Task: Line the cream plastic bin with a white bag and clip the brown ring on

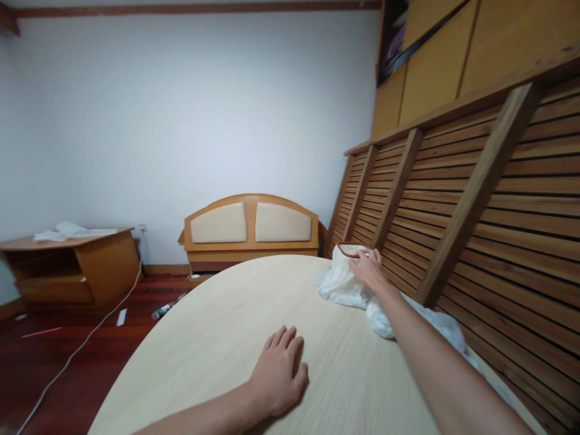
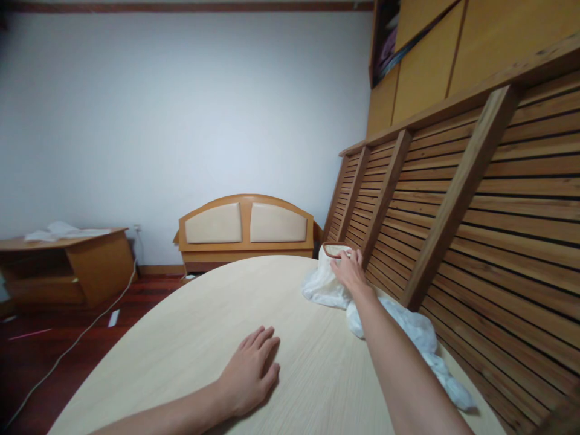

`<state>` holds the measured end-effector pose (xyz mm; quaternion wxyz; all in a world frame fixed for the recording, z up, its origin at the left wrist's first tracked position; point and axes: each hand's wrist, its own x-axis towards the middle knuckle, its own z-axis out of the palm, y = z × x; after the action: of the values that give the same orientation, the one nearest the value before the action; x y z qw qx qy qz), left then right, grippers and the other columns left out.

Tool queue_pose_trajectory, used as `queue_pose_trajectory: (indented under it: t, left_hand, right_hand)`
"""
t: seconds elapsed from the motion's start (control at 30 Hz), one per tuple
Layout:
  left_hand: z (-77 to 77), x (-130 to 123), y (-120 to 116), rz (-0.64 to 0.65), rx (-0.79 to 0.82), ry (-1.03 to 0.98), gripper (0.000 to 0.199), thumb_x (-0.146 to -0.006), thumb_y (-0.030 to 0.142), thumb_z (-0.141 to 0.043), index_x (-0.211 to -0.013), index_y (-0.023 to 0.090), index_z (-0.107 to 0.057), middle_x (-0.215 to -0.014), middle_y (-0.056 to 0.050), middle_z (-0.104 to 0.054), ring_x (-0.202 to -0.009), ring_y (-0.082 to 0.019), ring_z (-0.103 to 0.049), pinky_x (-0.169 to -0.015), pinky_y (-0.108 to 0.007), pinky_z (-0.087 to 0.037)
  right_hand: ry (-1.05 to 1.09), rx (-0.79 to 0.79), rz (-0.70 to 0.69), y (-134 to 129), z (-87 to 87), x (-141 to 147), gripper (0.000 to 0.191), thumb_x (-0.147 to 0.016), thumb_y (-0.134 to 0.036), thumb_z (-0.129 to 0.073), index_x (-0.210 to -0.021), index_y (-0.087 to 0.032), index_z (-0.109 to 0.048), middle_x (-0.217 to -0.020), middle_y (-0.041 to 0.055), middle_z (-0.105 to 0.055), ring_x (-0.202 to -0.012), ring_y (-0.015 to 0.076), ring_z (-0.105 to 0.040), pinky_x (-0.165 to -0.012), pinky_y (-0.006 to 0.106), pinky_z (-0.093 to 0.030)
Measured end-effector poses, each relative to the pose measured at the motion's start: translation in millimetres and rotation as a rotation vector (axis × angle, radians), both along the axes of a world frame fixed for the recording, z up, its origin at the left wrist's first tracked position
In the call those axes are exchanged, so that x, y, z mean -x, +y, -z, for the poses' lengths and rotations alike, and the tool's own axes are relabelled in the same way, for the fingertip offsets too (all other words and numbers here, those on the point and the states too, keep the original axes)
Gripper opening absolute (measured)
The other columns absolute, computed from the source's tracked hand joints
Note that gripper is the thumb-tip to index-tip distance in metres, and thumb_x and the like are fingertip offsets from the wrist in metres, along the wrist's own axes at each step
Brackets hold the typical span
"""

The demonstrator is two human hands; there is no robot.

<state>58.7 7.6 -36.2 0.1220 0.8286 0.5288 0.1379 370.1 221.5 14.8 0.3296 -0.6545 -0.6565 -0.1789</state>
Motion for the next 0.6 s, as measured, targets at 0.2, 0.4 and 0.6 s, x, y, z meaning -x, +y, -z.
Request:
queue_pose_trajectory:
  t: [0.2, 0.4, 0.6]
  left_hand:
    - [2.1, 0, 0, -0.001, -0.007, 0.001, 0.057, -0.091, 0.040, -0.040, -0.141, 0.016, -0.052, -0.157, -0.011, -0.039, -0.147, -0.033, -0.028, -0.122, -0.049, -0.023]
    - [2.0, 1, 0, 0.009, -0.014, 0.016, 0.057, -0.091, 0.041, -0.040, -0.141, 0.016, -0.052, -0.157, -0.012, -0.039, -0.147, -0.034, -0.029, -0.121, -0.050, -0.024]
    - [4.0, 2, 2, 0.044, -0.072, 0.018, 0.054, -0.090, 0.041, -0.043, -0.137, 0.017, -0.055, -0.152, -0.013, -0.045, -0.142, -0.034, -0.037, -0.119, -0.049, -0.029]
  right_hand:
    - [-0.032, 0.010, 0.002, -9, 2.6, -11, 0.040, -0.089, -0.040, -0.047, -0.110, -0.010, -0.064, -0.140, 0.0221, -0.045, -0.140, 0.0384, -0.026, -0.116, 0.050, -0.025]
    - [-0.021, 0.020, 0.030, -25, -1.1, -6, 0.040, -0.092, -0.042, -0.046, -0.115, -0.013, -0.061, -0.144, 0.0194, -0.042, -0.141, 0.0407, -0.026, -0.110, 0.052, -0.035]
    - [-0.044, -0.116, 0.086, -64, -3.8, 21, 0.047, -0.094, -0.036, -0.045, -0.132, -0.010, -0.052, -0.151, 0.0196, -0.038, -0.142, 0.0395, -0.026, -0.109, 0.056, -0.035]
